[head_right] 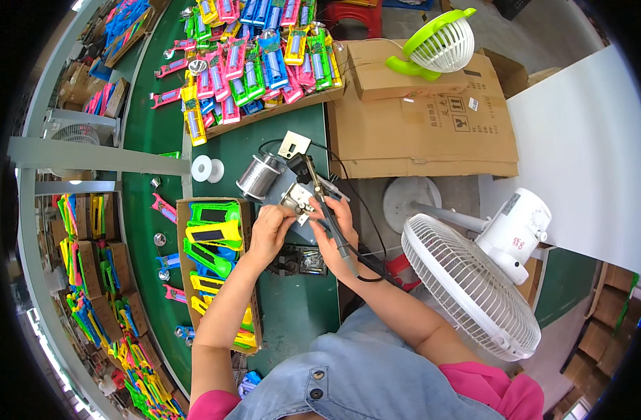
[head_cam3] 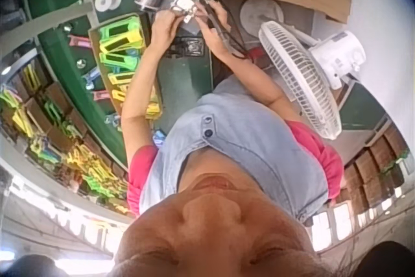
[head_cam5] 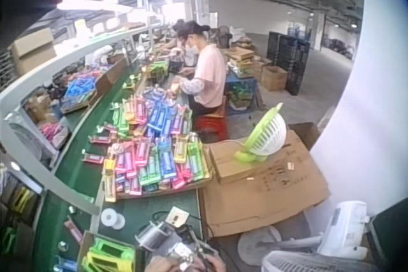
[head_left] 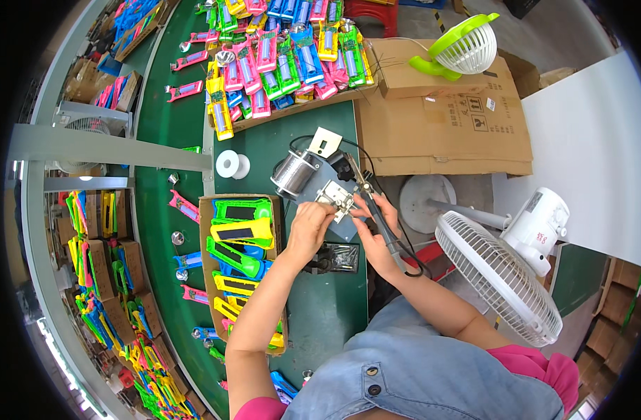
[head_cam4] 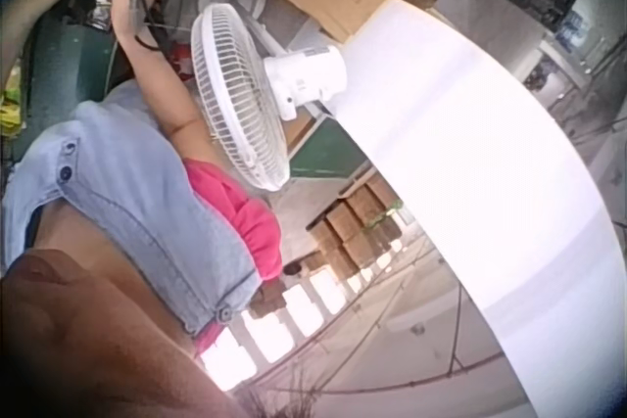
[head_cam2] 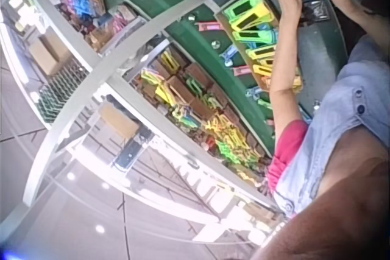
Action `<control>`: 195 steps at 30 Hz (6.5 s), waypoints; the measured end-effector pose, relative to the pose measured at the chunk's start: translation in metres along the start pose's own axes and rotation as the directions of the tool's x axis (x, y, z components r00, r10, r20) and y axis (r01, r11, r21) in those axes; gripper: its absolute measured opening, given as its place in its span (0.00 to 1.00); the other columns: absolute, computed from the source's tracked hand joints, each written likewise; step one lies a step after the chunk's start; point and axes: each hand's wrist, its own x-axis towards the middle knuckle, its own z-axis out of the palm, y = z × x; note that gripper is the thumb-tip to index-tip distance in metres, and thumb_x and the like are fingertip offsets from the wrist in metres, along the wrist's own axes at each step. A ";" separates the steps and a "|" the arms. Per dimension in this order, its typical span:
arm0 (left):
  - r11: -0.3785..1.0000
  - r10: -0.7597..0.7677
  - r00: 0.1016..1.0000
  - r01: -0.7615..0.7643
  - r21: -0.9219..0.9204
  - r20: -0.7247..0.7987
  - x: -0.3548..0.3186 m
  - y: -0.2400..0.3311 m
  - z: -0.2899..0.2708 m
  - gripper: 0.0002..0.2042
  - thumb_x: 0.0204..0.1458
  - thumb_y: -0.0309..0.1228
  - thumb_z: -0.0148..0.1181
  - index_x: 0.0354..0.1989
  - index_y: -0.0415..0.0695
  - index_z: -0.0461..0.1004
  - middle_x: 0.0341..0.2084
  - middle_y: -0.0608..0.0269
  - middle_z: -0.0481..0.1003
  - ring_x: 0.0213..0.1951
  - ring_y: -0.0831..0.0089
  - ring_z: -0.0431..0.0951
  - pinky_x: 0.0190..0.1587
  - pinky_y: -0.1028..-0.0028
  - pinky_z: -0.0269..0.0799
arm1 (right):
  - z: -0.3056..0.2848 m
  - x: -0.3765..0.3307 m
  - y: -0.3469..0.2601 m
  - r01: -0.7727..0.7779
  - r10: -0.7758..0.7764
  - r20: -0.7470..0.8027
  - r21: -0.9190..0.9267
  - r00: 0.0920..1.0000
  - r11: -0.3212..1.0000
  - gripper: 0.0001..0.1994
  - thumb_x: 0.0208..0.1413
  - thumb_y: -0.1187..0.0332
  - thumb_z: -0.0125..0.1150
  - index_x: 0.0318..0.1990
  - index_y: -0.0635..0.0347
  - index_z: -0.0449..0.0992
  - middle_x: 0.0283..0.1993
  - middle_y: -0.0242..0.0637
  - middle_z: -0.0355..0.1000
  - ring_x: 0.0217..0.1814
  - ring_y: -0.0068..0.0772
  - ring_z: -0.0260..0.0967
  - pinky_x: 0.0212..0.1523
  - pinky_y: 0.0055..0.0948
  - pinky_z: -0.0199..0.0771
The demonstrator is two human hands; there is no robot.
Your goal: The person solders internal wiring and components into plastic flashlight casings using a soldering iron, fits the flashlight housing pieces together by hand, and places the assembled flashlights onto a conveyor belt.
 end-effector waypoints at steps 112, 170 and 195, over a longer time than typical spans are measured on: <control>0.483 0.282 0.802 -0.592 0.645 0.526 0.038 -0.026 -0.051 0.09 0.39 0.30 0.50 0.29 0.43 0.71 0.40 0.63 0.67 0.44 0.70 0.64 0.43 0.71 0.60 | -0.030 0.023 -0.007 0.253 -0.268 -0.037 -0.229 0.963 0.940 0.15 0.49 0.79 0.52 0.43 0.61 0.56 0.39 0.38 0.73 0.46 0.33 0.70 0.63 0.43 0.37; 0.609 0.245 0.749 -0.613 0.503 0.616 0.047 -0.031 -0.030 0.18 0.42 0.28 0.47 0.45 0.44 0.64 0.35 0.66 0.70 0.44 0.70 0.64 0.48 0.70 0.57 | -0.046 0.024 -0.005 0.179 -0.190 -0.063 -0.154 0.980 0.972 0.15 0.48 0.79 0.54 0.43 0.58 0.60 0.37 0.37 0.74 0.44 0.31 0.71 0.63 0.43 0.36; 0.653 0.243 0.878 -0.462 0.600 0.412 0.034 -0.037 -0.027 0.05 0.39 0.29 0.51 0.24 0.46 0.72 0.49 0.62 0.64 0.51 0.69 0.62 0.54 0.63 0.53 | -0.051 0.023 -0.017 0.330 -0.359 -0.056 -0.283 0.932 0.901 0.11 0.44 0.72 0.62 0.35 0.60 0.68 0.25 0.30 0.72 0.26 0.23 0.68 0.60 0.48 0.46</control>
